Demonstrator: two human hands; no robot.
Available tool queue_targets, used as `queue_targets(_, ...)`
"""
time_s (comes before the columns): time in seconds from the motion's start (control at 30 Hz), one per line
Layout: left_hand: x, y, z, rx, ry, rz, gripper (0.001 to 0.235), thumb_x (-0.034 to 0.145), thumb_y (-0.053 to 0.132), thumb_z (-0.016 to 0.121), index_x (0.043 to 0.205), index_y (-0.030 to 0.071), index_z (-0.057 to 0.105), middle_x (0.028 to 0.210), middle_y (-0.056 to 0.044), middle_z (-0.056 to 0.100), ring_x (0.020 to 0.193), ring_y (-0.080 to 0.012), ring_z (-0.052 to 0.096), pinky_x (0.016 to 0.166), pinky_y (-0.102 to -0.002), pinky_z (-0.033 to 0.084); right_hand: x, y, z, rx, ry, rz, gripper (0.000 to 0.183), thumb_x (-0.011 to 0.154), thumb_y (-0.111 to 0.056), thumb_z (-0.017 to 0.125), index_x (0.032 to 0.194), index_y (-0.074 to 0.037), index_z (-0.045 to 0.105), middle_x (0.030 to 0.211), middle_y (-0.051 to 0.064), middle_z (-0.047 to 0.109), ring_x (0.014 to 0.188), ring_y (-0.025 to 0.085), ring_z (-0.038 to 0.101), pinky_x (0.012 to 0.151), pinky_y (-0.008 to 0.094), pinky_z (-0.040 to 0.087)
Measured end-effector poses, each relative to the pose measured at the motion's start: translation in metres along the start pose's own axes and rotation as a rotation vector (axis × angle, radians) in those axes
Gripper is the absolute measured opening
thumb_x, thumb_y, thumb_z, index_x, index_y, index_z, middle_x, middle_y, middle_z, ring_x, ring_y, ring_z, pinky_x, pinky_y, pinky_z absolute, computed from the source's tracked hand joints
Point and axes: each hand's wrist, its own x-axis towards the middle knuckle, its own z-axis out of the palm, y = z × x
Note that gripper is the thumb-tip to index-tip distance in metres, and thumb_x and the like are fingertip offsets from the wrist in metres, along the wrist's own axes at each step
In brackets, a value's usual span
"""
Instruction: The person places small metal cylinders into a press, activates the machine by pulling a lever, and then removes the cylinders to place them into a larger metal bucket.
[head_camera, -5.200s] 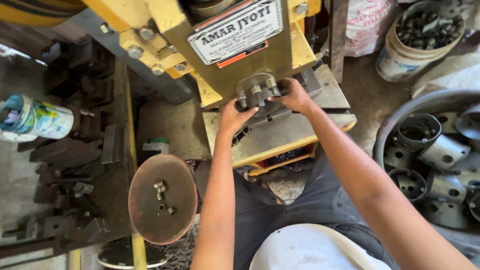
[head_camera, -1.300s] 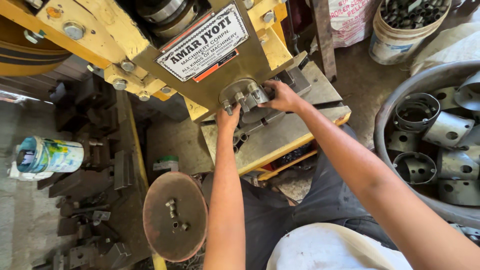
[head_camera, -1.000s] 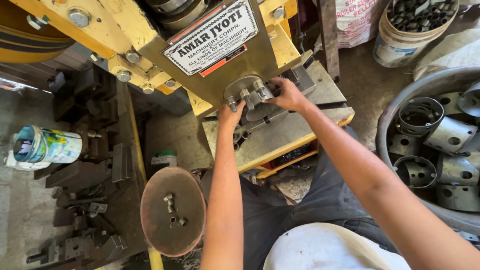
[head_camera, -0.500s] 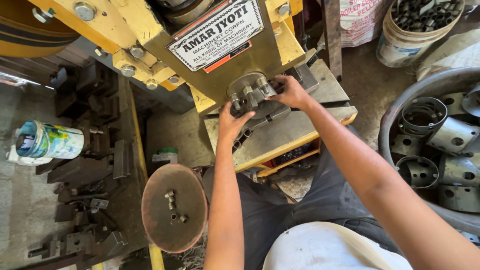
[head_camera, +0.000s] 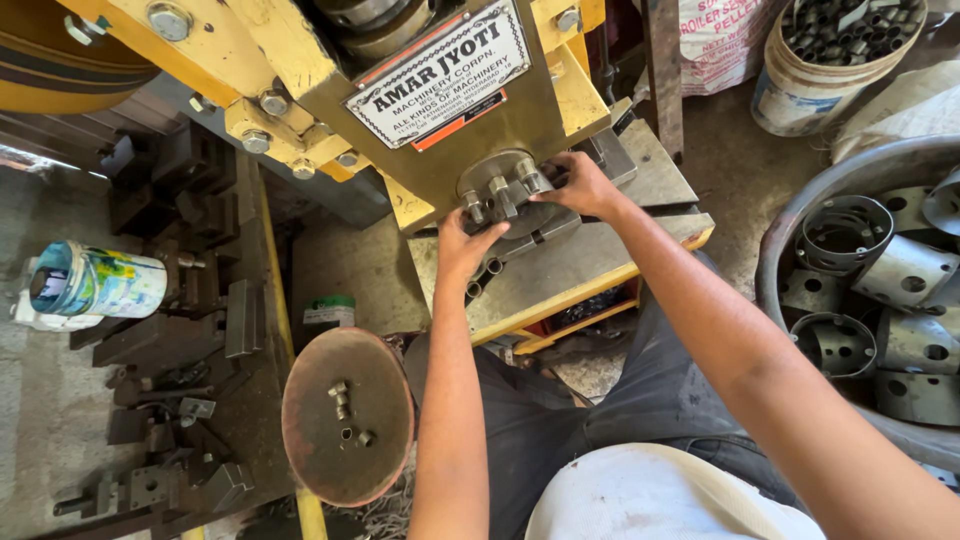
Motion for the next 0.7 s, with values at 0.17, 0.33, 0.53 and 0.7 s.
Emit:
queue_targets(0.17,0.001,-0.003,0.001,-0.039,-0.024,0.007,0.061,0.072,0.011,0.093,0.123,-0.005,0.064,0.118,-0.014,0.073,0.109,-0.0210,0.068,0.100,-0.034,0.053,0.001,0.006,0.000,-0.002,-0.003,0.015,0.055,0.070,-0.022,0.094,0.112,0.005,0.070,0.100,0.010,0.074,0.087,0.015,0.068,0.081,0.031,0.056)
queue_targets(0.33,0.000,-0.007,0.002,-0.047,-0.024,0.004,0.057,0.074,0.010,0.092,0.121,-0.004,0.064,0.116,-0.013,0.073,0.107,-0.0196,0.069,0.098,-0.034,0.054,0.003,0.007,0.000,0.005,-0.012,0.010,0.054,0.072,-0.020,0.094,0.113,0.004,0.069,0.102,0.010,0.074,0.091,0.016,0.068,0.085,0.031,0.056)
queue_targets(0.53,0.002,0.000,0.004,-0.054,-0.011,-0.015,0.053,0.074,0.007,0.090,0.119,-0.006,0.065,0.113,-0.014,0.074,0.102,-0.0199,0.070,0.096,-0.034,0.056,0.004,0.005,-0.001,0.080,-0.023,0.006,0.055,0.072,-0.018,0.093,0.117,0.004,0.068,0.104,0.009,0.073,0.092,0.016,0.067,0.085,0.031,0.056)
queue_targets(0.7,-0.020,0.027,0.012,0.091,0.015,-0.022,0.068,0.072,0.009,0.091,0.129,-0.006,0.057,0.125,-0.017,0.065,0.113,-0.0221,0.063,0.100,-0.037,0.050,-0.017,-0.018,-0.010,0.132,-0.082,-0.157,0.071,0.071,-0.012,0.089,0.135,0.000,0.059,0.122,0.009,0.071,0.106,0.016,0.067,0.091,0.031,0.056)
